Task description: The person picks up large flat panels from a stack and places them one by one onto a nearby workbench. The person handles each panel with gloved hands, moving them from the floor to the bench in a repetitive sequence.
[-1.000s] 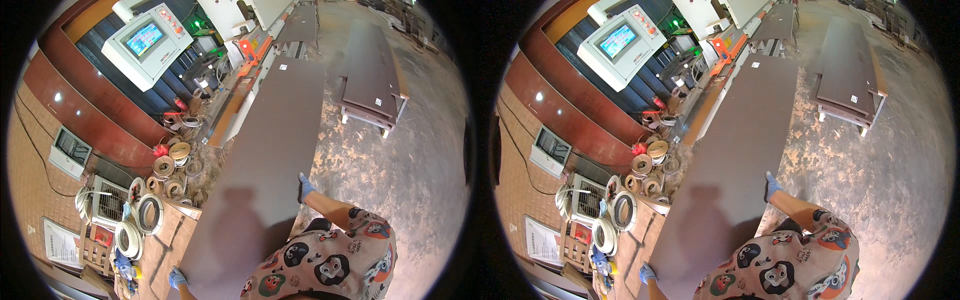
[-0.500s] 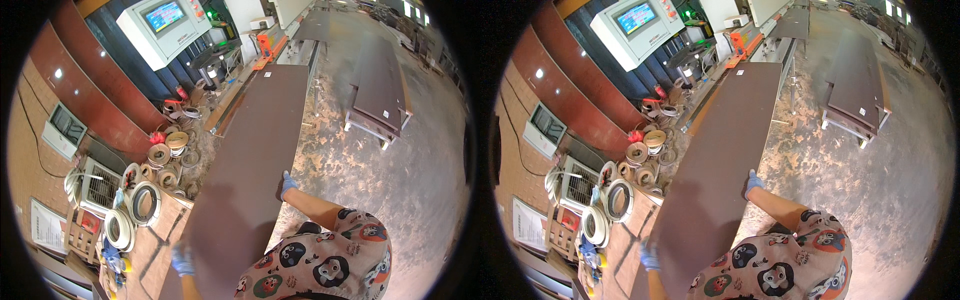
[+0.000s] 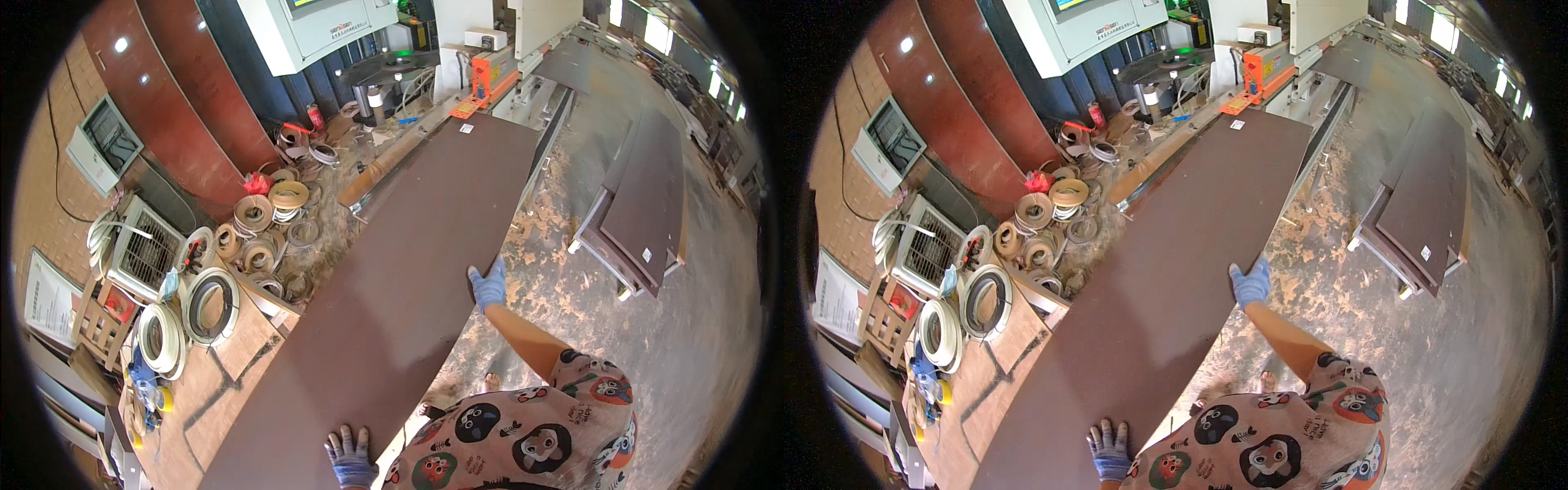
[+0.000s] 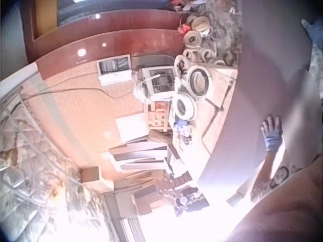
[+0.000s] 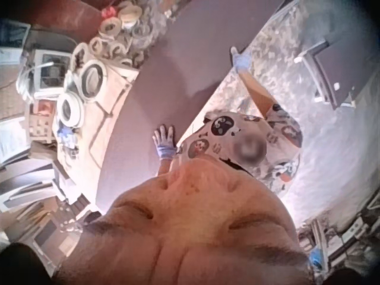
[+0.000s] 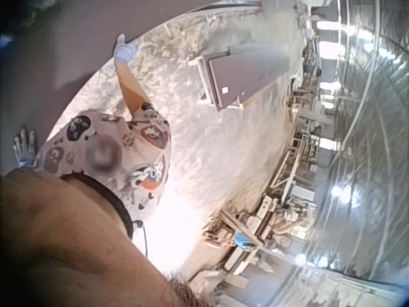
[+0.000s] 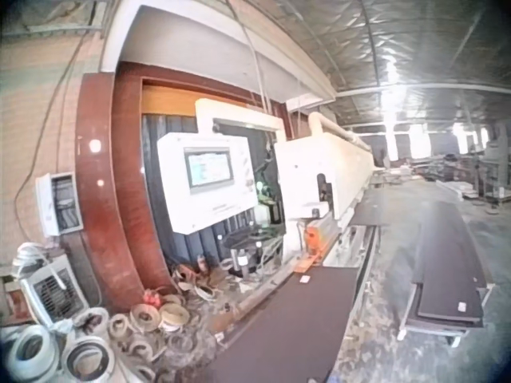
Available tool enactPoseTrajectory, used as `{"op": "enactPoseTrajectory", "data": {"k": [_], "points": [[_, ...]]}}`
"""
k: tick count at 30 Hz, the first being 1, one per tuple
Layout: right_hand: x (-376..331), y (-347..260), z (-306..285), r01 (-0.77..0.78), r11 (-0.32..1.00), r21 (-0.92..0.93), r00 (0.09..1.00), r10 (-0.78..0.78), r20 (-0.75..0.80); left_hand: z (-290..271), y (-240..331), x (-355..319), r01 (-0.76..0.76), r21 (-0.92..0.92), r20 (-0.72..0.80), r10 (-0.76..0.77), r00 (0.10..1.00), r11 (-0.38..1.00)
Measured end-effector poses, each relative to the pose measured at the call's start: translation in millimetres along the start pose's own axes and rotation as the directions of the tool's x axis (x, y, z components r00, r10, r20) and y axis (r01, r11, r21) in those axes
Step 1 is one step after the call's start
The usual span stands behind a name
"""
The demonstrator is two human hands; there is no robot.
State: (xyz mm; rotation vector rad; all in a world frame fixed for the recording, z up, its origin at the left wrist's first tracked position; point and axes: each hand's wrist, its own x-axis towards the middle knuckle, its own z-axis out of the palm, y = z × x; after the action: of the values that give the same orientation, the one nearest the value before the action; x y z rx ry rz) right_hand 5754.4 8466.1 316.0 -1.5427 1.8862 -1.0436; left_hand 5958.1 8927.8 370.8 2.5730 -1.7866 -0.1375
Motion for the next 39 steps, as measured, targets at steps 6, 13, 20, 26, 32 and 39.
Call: {"op": "enactPoseTrajectory", "data": {"k": [6, 13, 20, 26, 32, 39], "points": [[45.1, -35.4, -8.6, 0.097, 0.943, -0.319, 0.978, -0.032, 0.205, -30.4, -19.9, 48.0, -0.006, 0.052, 0.142, -0.001, 0.990, 0.999], [64.1, -62.5, 4.0, 0.196, 0.892, -0.406, 0.942, -0.057, 0.330, -36.3, -40.0, 95.7, 0.043, 0.073, 0.193, -0.056, 0.980, 0.996], [87.8, -72.7, 0.6, 0.172, 0.877, -0.449, 0.935, -0.001, 0.356, -33.8, -39.2, 127.2, 0.020, 0.068, 0.144, -0.030, 0.989, 0.997], [95.1, -73.4, 2.0, 0.173, 0.869, -0.463, 0.931, 0.009, 0.365, -30.3, -38.3, 133.3, 0.007, 0.116, 0.174, -0.027, 0.984, 0.993], [95.5, -69.5, 1.5, 0.172, 0.892, -0.418, 0.933, -0.010, 0.360, -25.9, -24.4, 140.4, 0.069, -0.032, 0.062, -0.067, 0.996, 0.997], [98.0, -68.7, 2.0, 0.180, 0.911, -0.370, 0.932, -0.039, 0.359, -27.4, 50.5, 226.7, -0.180, 0.038, 0.021, 0.179, 0.984, 0.983]]}}
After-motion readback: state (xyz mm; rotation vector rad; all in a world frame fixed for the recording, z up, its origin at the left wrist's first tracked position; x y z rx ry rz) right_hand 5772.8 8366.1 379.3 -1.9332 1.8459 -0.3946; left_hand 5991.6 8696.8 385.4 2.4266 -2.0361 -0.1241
